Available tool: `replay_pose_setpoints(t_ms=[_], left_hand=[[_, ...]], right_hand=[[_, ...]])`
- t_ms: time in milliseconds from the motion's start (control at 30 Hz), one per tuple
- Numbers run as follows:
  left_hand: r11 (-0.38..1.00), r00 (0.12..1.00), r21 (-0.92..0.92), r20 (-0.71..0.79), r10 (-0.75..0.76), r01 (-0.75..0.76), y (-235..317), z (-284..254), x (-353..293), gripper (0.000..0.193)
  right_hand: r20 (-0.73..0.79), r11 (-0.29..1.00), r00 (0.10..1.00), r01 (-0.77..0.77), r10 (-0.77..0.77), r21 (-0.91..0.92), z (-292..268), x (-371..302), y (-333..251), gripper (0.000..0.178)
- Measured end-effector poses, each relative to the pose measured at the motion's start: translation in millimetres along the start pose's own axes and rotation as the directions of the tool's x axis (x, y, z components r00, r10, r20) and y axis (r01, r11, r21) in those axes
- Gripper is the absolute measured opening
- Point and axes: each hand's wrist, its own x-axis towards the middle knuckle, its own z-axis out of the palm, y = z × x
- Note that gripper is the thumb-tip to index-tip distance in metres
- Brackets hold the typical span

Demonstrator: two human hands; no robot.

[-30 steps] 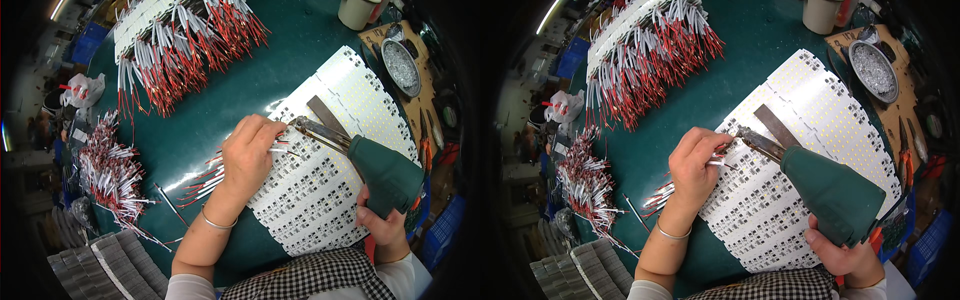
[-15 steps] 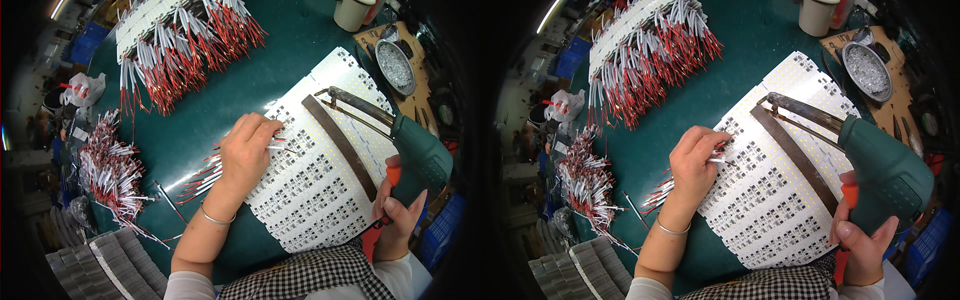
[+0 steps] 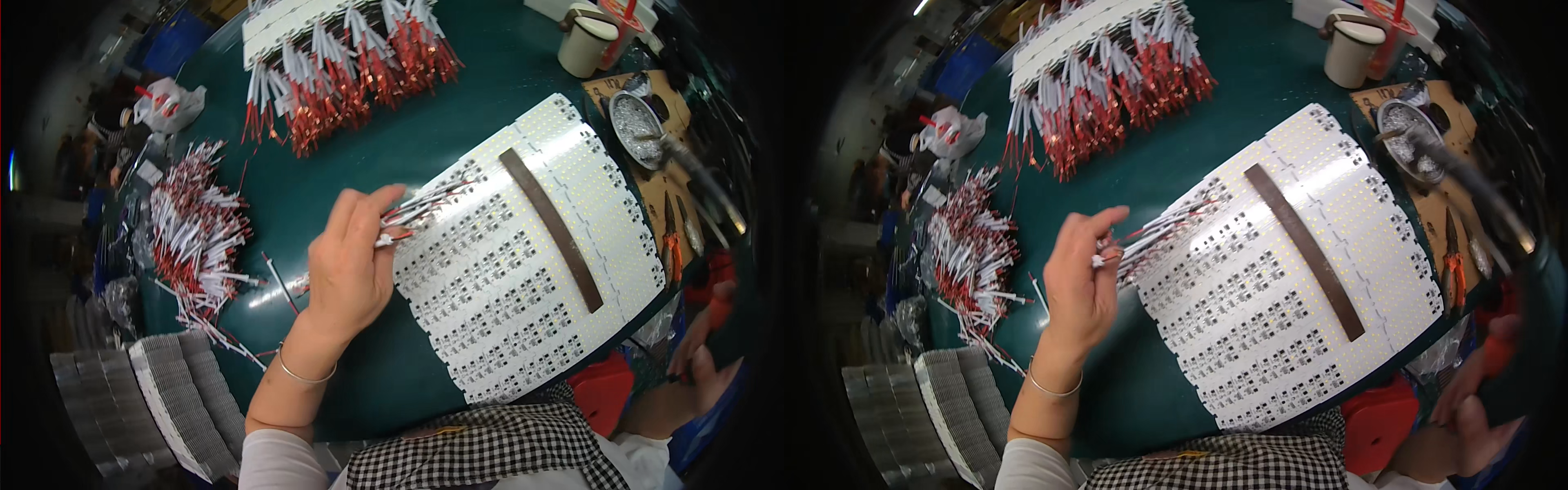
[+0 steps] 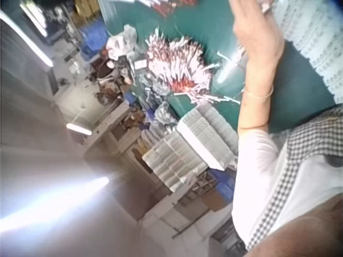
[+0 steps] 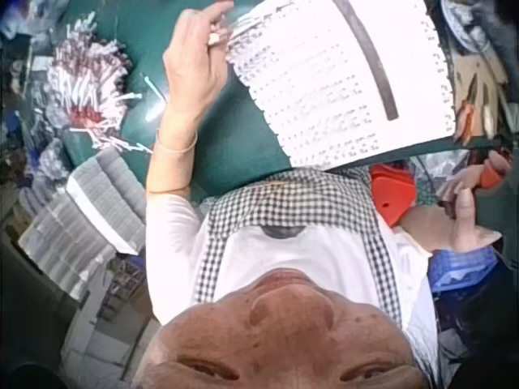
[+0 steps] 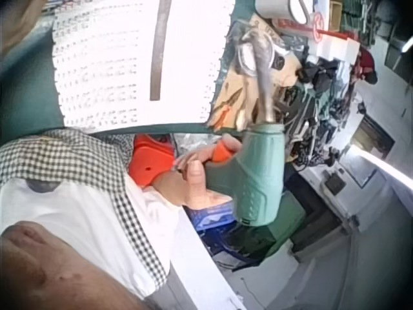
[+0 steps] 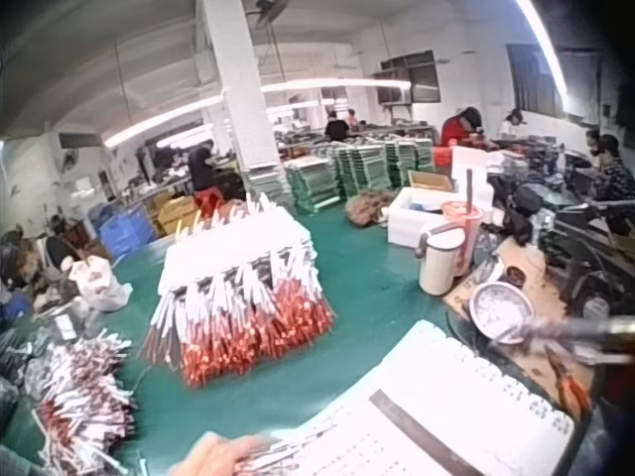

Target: The person solders wires onto circuit boards using a soldering iron, aligns and stacks the boards by hand, and then solders additional wires onto another set of circuit boards.

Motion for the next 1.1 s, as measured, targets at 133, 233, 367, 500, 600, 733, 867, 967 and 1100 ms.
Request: replay_pose_setpoints(t_ms=[133,233,367,500,600,733,867,967,1100], left_hand=[[0.974,0.961,-0.072,0.195,-0.198,0.215,-4.2,-6.6,-60.5,0.016],[0.981,0.974,-0.105,0.178,-0.143,0.163,-16.3,-2.0,-84.6,0.018],[0.995,0.987,0.088,0.148,-0.056,0.043,-24.2,-4.5,-99.3,0.035],[0.997,0.997,0.056,0.060,0.042,-0.045,-35.5,6.4,-98.1,0.037],[0.998,0.998,0.034,0.032,0.051,-0.052,-38.1,11.0,-100.1,0.036],[0.992,0.993,0.115,0.112,0.048,-0.060,-34.5,4.6,-99.6,0.036],[0.991,0.989,0.120,0.138,0.047,-0.064,-37.6,5.6,-101.6,0.038],[0.989,0.991,0.121,0.114,0.069,-0.083,-37.4,8.2,-102.5,0.041],[0.995,0.991,0.079,0.124,0.055,-0.065,-36.5,9.3,-103.9,0.044]], right_hand=[[-0.059,0.977,0.979,-0.190,0.197,0.100,67.0,-14.6,20.9,0.082],[0.075,0.920,0.948,-0.317,0.308,0.232,94.7,-22.2,34.8,0.076],[0.253,0.832,0.842,-0.525,0.477,0.178,117.1,-14.9,25.0,0.068],[0.321,0.853,0.845,-0.495,0.428,0.164,130.5,-14.7,34.0,0.064],[0.413,0.896,0.841,-0.430,0.350,0.115,131.5,-15.3,43.0,0.062],[0.409,0.912,0.853,-0.396,0.323,0.104,133.5,-16.2,45.6,0.059],[0.505,0.941,0.822,-0.334,0.264,0.052,128.5,-17.2,55.5,0.058],[0.509,0.957,0.825,-0.289,0.245,0.008,133.3,-20.7,56.5,0.058],[0.563,0.952,0.779,-0.304,0.275,-0.043,133.3,-20.7,61.8,0.055]])
